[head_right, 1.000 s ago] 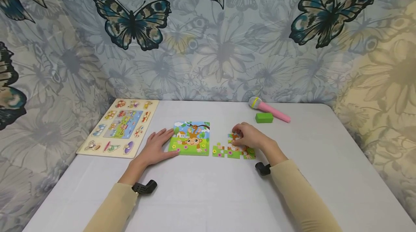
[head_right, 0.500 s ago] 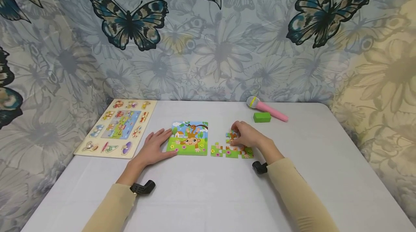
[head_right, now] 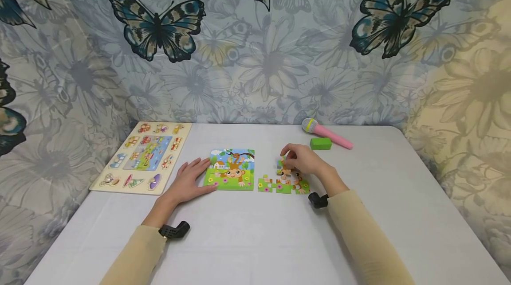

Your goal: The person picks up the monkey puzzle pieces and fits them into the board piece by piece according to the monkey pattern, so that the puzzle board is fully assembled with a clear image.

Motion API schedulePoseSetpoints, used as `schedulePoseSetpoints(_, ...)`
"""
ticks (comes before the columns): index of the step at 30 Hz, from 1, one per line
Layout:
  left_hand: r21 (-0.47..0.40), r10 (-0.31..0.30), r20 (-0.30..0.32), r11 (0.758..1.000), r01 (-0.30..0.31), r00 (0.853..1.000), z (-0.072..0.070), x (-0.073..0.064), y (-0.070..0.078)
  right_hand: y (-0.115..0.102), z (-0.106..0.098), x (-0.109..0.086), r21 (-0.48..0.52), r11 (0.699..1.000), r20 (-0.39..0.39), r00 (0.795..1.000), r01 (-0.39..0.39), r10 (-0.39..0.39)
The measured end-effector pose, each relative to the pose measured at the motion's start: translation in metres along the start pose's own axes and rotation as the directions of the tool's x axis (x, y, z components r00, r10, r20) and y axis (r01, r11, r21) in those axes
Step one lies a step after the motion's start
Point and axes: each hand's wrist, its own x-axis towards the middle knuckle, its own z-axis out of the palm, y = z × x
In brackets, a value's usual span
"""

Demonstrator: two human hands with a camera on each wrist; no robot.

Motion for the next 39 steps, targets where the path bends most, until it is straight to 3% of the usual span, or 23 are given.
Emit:
schedulePoseSetpoints(2, -0.003, -0.001, 0.000, 1.000, 0.001, 1.000, 0.000, 0.000, 0.000, -0.002, -0.004, 0.003, 0.056, 0.998, 0.004, 1.000, 0.003, -0.004)
schedulePoseSetpoints(7, -0.009, 0.002, -0.002, 1.000, -0.002, 1.000, -0.002, -0.001, 0.002, -0.013, 0.000, 0.018, 0.076, 0.997, -0.021, 1.000, 0.010, -0.008)
schedulePoseSetpoints(19, -0.001, -0.001, -0.001, 1.000, 0.001, 1.000, 0.002, 0.001, 0.000, -0.049, 0.046, 0.065, 0.152, 0.988, 0.029, 0.999, 0.030, -0.035)
schedulePoseSetpoints(31, -0.005, -0.007, -0.001, 1.000, 0.007, 1.000, 0.000, 0.001, -0.001, -0.071, 0.081, 0.094, 0.074, 0.997, 0.056, 0.998, 0.004, -0.008)
schedulePoseSetpoints(39, -0.002, -0.008, -0.003, 1.000, 0.008, 1.000, -0.002, 0.000, -0.001, -0.077, 0.089, 0.103, -0.065, 0.997, 0.068, 0.997, 0.029, -0.024)
